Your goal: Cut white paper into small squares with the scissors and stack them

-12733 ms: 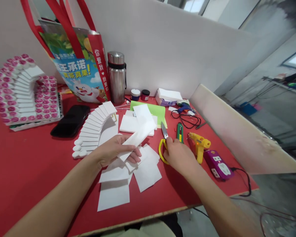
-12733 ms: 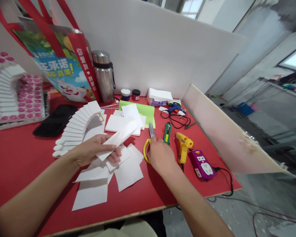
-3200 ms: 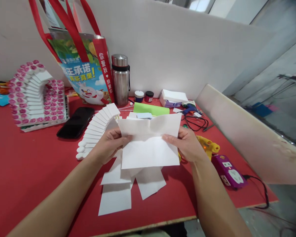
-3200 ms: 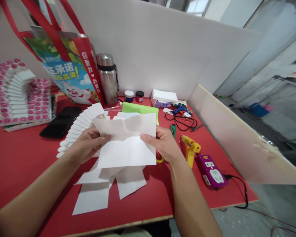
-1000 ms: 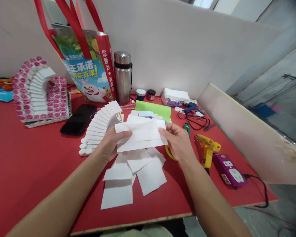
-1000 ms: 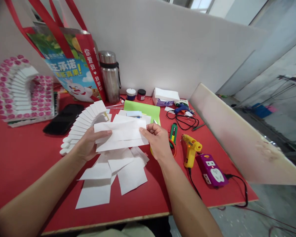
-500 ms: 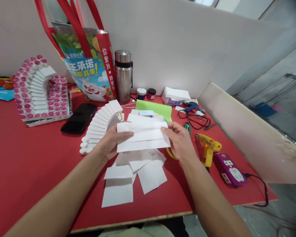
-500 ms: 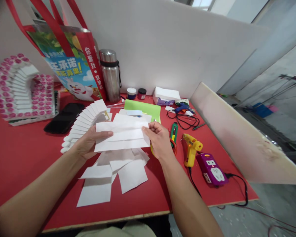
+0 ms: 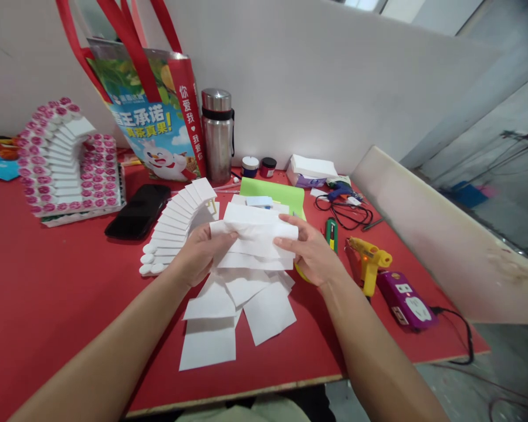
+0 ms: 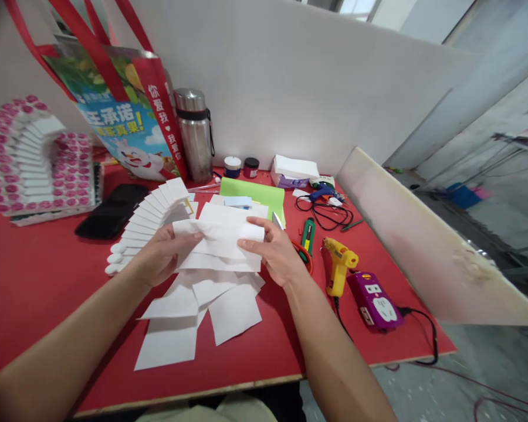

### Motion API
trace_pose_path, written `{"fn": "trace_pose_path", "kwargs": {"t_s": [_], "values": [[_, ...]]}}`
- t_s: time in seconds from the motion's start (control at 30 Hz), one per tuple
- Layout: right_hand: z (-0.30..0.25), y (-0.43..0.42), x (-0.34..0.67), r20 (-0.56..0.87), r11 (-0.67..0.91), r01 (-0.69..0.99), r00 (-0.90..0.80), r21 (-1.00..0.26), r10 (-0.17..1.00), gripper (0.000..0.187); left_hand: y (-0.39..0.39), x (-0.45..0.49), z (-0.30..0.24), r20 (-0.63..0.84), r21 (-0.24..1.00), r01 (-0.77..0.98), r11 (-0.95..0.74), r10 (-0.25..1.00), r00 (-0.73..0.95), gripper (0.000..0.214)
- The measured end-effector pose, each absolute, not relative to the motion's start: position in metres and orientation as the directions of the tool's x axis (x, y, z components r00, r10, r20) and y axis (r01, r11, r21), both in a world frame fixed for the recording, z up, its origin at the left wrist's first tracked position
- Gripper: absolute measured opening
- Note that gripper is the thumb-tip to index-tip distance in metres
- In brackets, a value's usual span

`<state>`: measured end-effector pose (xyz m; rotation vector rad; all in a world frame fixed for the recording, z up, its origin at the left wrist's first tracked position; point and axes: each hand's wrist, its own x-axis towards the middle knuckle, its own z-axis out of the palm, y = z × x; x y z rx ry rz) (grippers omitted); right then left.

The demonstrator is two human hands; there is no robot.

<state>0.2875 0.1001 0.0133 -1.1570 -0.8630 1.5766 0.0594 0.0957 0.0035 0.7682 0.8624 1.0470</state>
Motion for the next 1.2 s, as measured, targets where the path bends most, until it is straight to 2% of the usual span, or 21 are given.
{"fn": "trace_pose_path", "kwargs": {"t_s": [0.13,0.33,0.6,0.77,0.9,1.0,1.2], "values": [[0.013,0.099,0.288,-0.316,-0.362,-0.277,-0.199,-0.890,0.928,0.051,0.096,0.057,0.002,-0.218,0.852,-0.407,0.330,0.929,0.299,0.027],[0.010,0.099,0.288,-0.276,-0.315,-0.269,-0.172,-0.910,0.946,0.033,0.097,0.052,-0.002,-0.212,0.892,-0.328,0.310,0.930,0.301,0.030],[0.007,0.098,0.287,-0.251,-0.295,-0.189,-0.224,-0.937,0.942,0.048,0.097,0.052,-0.004,-0.206,0.892,-0.332,0.307,0.929,0.307,0.036],[0.007,0.097,0.288,-0.197,-0.230,-0.168,-0.192,-0.959,0.961,0.044,0.097,0.051,-0.004,-0.177,0.908,-0.309,0.282,0.929,0.325,0.032],[0.014,0.093,0.290,-0.241,-0.271,-0.075,-0.281,-0.960,0.929,0.035,0.099,0.047,0.001,-0.183,0.941,-0.208,0.266,0.918,0.351,0.030],[0.018,0.092,0.295,-0.256,-0.289,-0.062,-0.312,-0.955,0.915,0.037,0.099,0.043,0.006,-0.202,0.951,-0.137,0.276,0.895,0.397,0.031],[0.032,0.092,0.307,-0.201,-0.244,-0.120,-0.291,-0.962,0.935,0.035,0.098,0.036,0.004,-0.181,0.916,-0.239,0.323,0.862,0.474,0.027]]}}
